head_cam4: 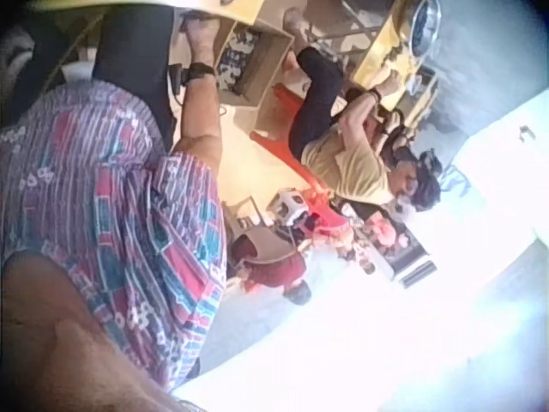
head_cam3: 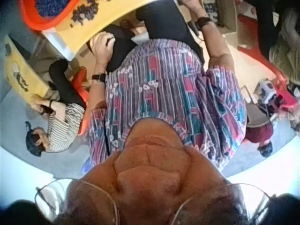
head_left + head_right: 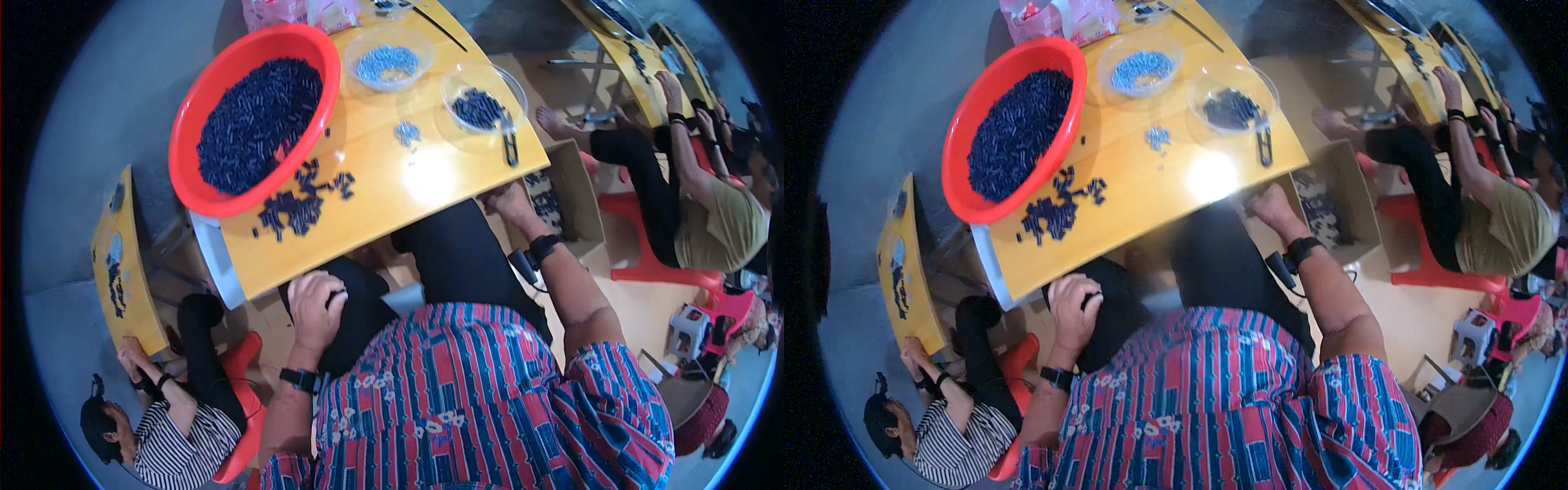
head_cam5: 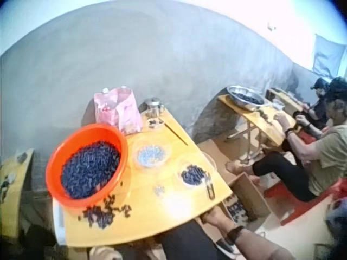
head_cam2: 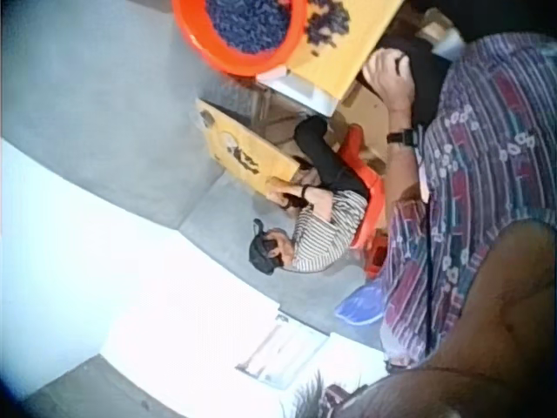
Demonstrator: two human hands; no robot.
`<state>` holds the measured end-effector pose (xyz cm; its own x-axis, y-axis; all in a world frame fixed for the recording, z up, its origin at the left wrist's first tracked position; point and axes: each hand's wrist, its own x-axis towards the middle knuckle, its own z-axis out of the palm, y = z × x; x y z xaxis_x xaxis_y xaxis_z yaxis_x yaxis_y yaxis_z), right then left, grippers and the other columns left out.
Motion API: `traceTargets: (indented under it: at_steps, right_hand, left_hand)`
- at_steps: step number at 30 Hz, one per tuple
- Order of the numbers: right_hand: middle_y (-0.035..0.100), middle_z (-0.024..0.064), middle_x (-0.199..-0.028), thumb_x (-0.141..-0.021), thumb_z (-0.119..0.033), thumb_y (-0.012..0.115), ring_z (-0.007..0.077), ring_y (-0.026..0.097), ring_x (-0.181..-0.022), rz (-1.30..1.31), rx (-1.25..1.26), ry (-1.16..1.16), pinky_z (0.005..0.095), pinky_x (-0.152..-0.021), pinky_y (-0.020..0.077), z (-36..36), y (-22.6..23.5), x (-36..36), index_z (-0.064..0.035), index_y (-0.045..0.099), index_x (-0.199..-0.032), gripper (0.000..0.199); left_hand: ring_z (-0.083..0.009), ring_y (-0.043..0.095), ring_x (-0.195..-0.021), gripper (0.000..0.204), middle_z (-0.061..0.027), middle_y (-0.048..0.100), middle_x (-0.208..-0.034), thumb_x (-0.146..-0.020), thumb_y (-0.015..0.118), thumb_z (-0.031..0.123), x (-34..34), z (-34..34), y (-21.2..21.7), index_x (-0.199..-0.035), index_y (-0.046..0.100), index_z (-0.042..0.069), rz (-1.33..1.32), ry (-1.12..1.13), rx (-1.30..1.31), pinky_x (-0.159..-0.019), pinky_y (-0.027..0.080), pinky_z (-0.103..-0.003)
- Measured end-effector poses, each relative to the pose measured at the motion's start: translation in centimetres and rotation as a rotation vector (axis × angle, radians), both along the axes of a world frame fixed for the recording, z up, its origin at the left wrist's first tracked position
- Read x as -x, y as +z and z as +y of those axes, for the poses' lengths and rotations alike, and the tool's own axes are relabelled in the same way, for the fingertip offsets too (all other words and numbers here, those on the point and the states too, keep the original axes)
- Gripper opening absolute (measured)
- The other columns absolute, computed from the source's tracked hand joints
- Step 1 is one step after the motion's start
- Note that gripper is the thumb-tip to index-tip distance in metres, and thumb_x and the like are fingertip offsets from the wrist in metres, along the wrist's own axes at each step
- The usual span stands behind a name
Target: Assembling small blue plastic tubes by inserting white internal components manually.
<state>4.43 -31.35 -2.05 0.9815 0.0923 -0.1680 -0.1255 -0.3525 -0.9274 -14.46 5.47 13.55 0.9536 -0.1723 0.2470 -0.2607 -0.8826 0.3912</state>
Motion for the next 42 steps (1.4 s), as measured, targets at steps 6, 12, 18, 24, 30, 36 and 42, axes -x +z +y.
traceTargets:
  at_steps: [6,12,18,24,30,36,42]
  right_hand:
    - [0.063,0.0037,-0.08,-0.081,0.002,0.064,0.0133,0.062,-0.07,0.06,-0.386,0.093,0.0277,-0.068,0.053,2.6,12.7,6.1,-0.0014,0.062,-0.091,0.011]
    - [0.063,0.006,-0.09,-0.081,0.003,0.066,0.0158,0.064,-0.08,0.024,-0.684,0.302,0.0304,-0.076,0.0554,9.6,19.7,10.2,-0.0029,0.061,-0.093,0.015]
    - [0.064,0.0075,-0.09,-0.08,0.005,0.065,0.017,0.065,-0.08,0.082,-0.727,0.561,0.0305,-0.076,0.056,15.4,21.4,11.0,-0.0021,0.061,-0.095,0.017]
    - [0.064,0.0087,-0.091,-0.084,0.006,0.06,0.0171,0.065,-0.082,0.12,-0.725,0.7,0.0286,-0.076,0.0548,18.2,20.4,9.7,0.0015,0.06,-0.099,0.016]
    - [0.065,0.0095,-0.092,-0.083,0.007,0.061,0.0176,0.065,-0.083,0.202,-0.9,0.708,0.0287,-0.077,0.0552,18.4,19.0,9.1,0.0018,0.06,-0.1,0.019]
    - [0.066,0.0095,-0.09,-0.081,0.007,0.063,0.0163,0.065,-0.082,0.14,-0.841,0.639,0.0281,-0.077,0.0548,18.1,18.7,10.0,0.0019,0.062,-0.097,0.017]
    - [0.067,0.0077,-0.089,-0.08,0.006,0.065,0.0129,0.063,-0.081,-0.038,-0.713,0.617,0.0245,-0.074,0.0525,17.6,18.3,10.7,0.0012,0.063,-0.093,0.015]
  left_hand:
    - [-0.0266,0.057,-0.099,0.01,-0.0055,0.063,-0.086,-0.074,0.065,0.017,1.4,1.5,-0.6,-0.081,0.06,0.01,-0.042,-0.008,0.077,-0.098,0.033,-0.047]
    - [-0.027,0.059,-0.09,0.011,-0.0057,0.063,-0.082,-0.074,0.067,0.016,1.1,1.5,-1.5,-0.079,0.061,0.008,-0.049,-0.046,0.341,-0.096,0.035,-0.043]
    - [-0.0122,0.06,-0.078,0.008,-0.0052,0.064,-0.081,-0.078,0.065,0.004,2.5,0.9,-0.7,-0.084,0.061,0.001,0.03,-0.018,0.702,-0.072,0.047,-0.026]
    - [-0.0068,0.057,-0.074,0.007,-0.0006,0.062,-0.079,-0.081,0.065,0.003,2.8,-0.6,1.2,-0.087,0.062,0.001,0.08,-0.01,0.912,-0.069,0.046,-0.022]
    - [-0.0045,0.057,-0.072,0.008,-0.0005,0.064,-0.079,-0.083,0.065,0.003,2.3,-1.7,1.5,-0.09,0.062,0.001,0.111,0.037,0.976,-0.066,0.048,-0.02]
    - [-0.0013,0.051,-0.071,0.007,0.0045,0.059,-0.081,-0.084,0.065,0.004,2.0,-1.7,2.2,-0.09,0.063,0.003,0.131,0.013,1.044,-0.064,0.043,-0.018]
    - [-0.0018,0.052,-0.073,0.007,0.0039,0.059,-0.081,-0.084,0.065,0.003,2.1,-1.4,2.4,-0.09,0.062,0.003,0.168,-0.015,1.038,-0.065,0.044,-0.018]
